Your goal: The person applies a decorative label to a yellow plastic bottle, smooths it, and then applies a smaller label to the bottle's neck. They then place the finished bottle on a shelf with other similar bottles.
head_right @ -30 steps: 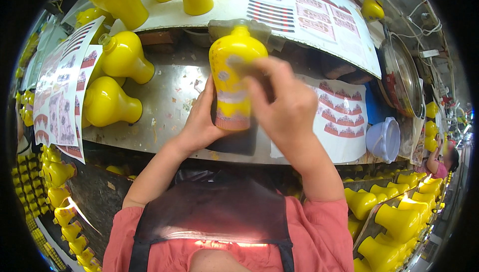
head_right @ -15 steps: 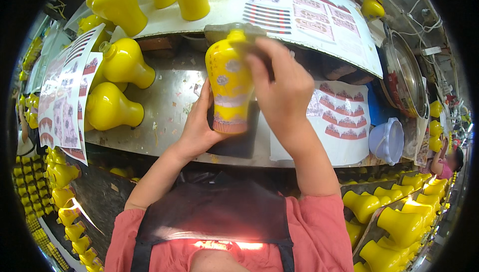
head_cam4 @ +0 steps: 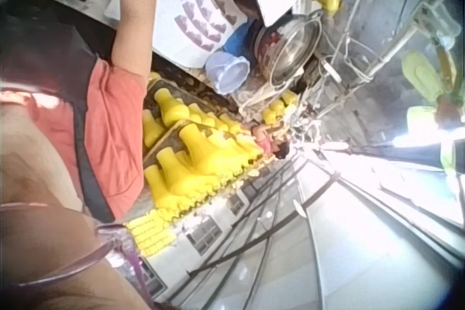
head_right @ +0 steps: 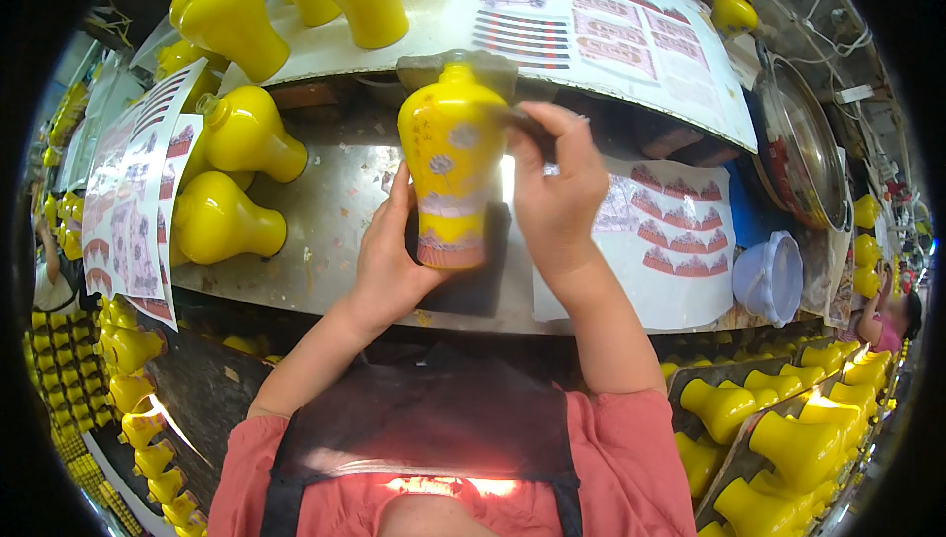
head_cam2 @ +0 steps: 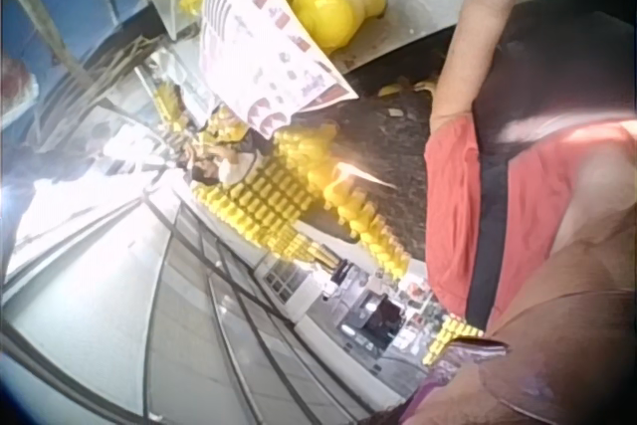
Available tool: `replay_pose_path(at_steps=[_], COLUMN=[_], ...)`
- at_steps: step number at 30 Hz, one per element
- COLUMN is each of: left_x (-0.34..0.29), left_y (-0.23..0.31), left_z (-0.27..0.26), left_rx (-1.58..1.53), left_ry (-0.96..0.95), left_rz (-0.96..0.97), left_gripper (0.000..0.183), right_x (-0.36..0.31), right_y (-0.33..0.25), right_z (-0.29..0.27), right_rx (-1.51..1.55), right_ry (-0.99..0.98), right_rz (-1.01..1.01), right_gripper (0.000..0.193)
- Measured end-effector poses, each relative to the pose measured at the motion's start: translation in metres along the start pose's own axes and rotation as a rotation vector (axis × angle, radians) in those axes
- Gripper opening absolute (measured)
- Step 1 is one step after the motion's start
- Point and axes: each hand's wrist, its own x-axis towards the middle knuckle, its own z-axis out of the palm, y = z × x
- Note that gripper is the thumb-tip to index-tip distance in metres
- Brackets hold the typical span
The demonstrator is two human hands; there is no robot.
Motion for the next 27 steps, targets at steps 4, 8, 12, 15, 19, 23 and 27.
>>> replay_pose_path(at_steps=[4, 8, 12, 15, 19, 23, 27], left_x=[-0.005, -0.009, -0.015, -0.012, 0.004, 0.009, 0.011], left_y=[0.003, 0.001, 0.004, 0.002, -0.009, -0.009, -0.007], left_z=[-0.004, -0.001, -0.002, -0.004, 0.001, 0.003, 0.002], left_rx=[0.057, 0.118, 0.149, 0.050, -0.176, -0.180, -0.173], left_ry=[-0.120, -0.053, -0.064, -0.073, -0.050, -0.035, -0.041], left_rz=[-0.099, -0.041, -0.060, -0.181, -0.370, -0.426, -0.433], left_gripper=[0.110, 0.103, 0.105, 0.101, 0.090, 0.083, 0.083], right_x=[-0.001, -0.017, 0.019, 0.043, 0.068, 0.089, 0.092], right_y=[-0.020, -0.040, -0.022, -0.023, -0.040, -0.038, -0.035], right_z=[-0.005, -0.005, 0.000, -0.010, -0.004, 0.009, 0.008], right_rx=[-0.176, -0.051, -0.228, -0.093, -0.006, -0.125, -0.040], right_ry=[-0.105, -0.238, -0.076, -0.169, -0.385, -0.355, -0.505], right_rz=[-0.424, -0.637, -0.380, -0.066, -0.084, -0.188, -0.056], right_gripper=[0.030, 0.042, 0.028, 0.033, 0.022, 0.018, 0.015])
